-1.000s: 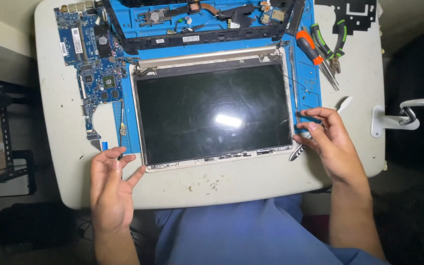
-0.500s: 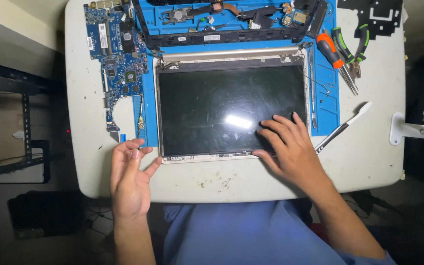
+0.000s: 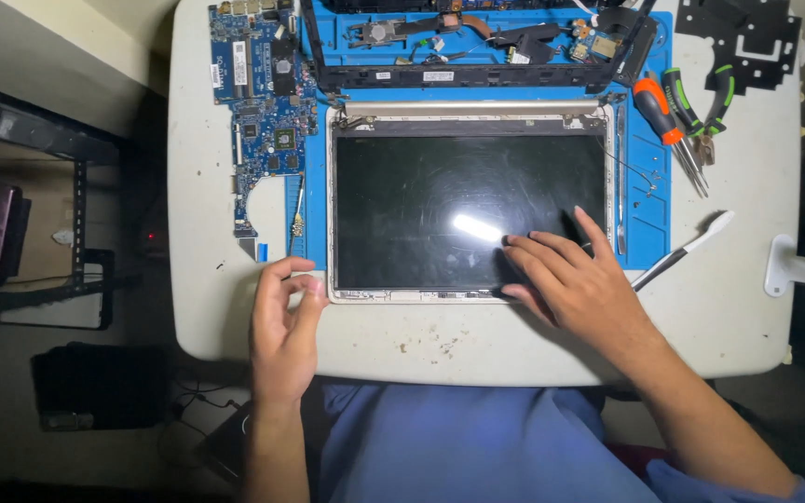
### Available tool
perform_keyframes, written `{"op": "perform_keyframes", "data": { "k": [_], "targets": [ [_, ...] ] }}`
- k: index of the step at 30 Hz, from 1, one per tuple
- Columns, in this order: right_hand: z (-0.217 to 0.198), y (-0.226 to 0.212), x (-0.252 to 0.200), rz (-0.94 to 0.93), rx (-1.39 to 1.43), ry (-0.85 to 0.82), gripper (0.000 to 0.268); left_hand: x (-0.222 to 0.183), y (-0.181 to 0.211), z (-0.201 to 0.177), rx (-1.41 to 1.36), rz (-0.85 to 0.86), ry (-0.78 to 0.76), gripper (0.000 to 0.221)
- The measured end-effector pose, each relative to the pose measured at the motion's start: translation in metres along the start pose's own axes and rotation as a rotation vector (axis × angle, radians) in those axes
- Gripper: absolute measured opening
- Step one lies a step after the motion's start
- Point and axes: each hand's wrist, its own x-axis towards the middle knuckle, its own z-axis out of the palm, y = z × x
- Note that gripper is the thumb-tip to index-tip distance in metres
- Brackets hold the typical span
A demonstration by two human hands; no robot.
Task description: Disassembling a laptop screen to replace or repair the display panel by removing screws and prying the bezel.
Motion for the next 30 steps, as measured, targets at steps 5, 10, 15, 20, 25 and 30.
{"op": "perform_keyframes", "data": {
  "k": [5,10,15,20,25,30],
  "targets": [
    [-0.003,-0.002,-0.002,-0.021,0.052,-0.002,0.033,0.0,0.01,0.001,0.354,0.125,0.044,0.026],
    [-0.009,-0.003,0.014,0.083,0.222,-0.019,0.031,0.003,0.01,0.011,0.589,0.166,-0.019,0.023],
    [-0.005,-0.001,0.059,0.205,0.498,-0.038,0.035,0.011,-0.021,0.033,0.761,0.637,0.096,0.024],
    [0.011,-0.001,0.125,0.183,0.468,-0.115,0.03,0.002,-0.03,0.04,0.805,0.776,0.02,0.047],
    [0.049,-0.007,0.166,0.151,0.355,-0.116,0.03,0.002,-0.045,0.033,0.681,0.789,0.094,0.056],
    [0.08,-0.012,0.183,0.148,0.211,-0.127,0.026,-0.001,-0.047,0.027,0.667,0.782,0.129,0.056]
  ]
}}
